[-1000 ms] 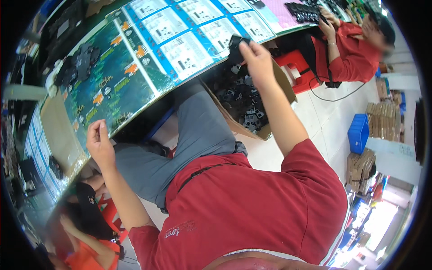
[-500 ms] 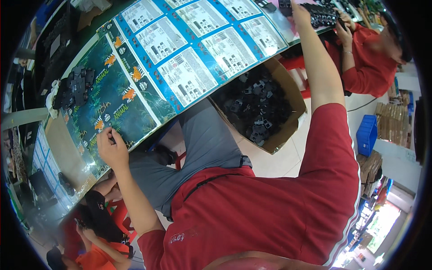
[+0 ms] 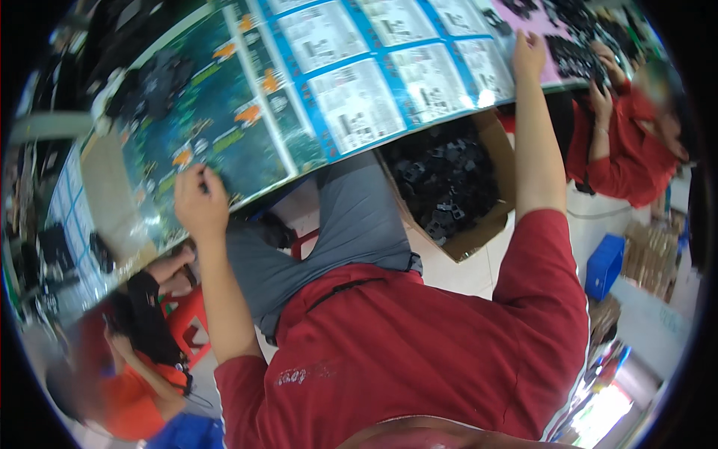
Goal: The person assembles toy car chassis by hand, repeatedly picking up plastic components from the desk and a storage box and attaching them onto the chassis.
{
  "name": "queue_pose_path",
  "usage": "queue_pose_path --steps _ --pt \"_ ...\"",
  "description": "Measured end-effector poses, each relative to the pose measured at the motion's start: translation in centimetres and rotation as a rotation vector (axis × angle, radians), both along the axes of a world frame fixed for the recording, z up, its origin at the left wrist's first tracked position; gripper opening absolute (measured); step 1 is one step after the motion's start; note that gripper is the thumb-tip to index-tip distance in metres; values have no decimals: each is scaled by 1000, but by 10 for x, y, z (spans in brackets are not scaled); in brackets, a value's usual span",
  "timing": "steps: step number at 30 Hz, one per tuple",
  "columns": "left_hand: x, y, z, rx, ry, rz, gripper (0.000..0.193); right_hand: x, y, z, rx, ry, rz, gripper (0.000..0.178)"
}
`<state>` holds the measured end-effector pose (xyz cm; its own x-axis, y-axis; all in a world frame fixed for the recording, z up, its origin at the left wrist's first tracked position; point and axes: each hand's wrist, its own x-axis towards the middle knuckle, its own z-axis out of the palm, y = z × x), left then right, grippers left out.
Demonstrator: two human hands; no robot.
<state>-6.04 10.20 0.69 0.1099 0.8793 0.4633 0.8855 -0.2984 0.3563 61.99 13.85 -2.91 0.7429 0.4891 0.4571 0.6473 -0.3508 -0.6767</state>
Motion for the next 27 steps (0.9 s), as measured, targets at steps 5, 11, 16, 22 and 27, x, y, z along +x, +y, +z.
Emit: queue_pose_path --steps 5,11,16,22,27 --pt "11 9 -6 31 -74 -41 10 -23 -50 3 -269 -275 19 60" --pt "4 3 -4 85 -134 -37 9 -130 -64 17 -494 -361 15 46" --pt "-4 -22 9 -245 -558 -138 14 -173 -77 5 -390 -429 87 41" --pt "-21 -139 83 -376 -1244 -604 19 -203 -98 -15 -245 -519 150 40" --pt "-66 -187 159 -166 -1094 -780 42 -217 -96 -28 -121 -493 118 41"
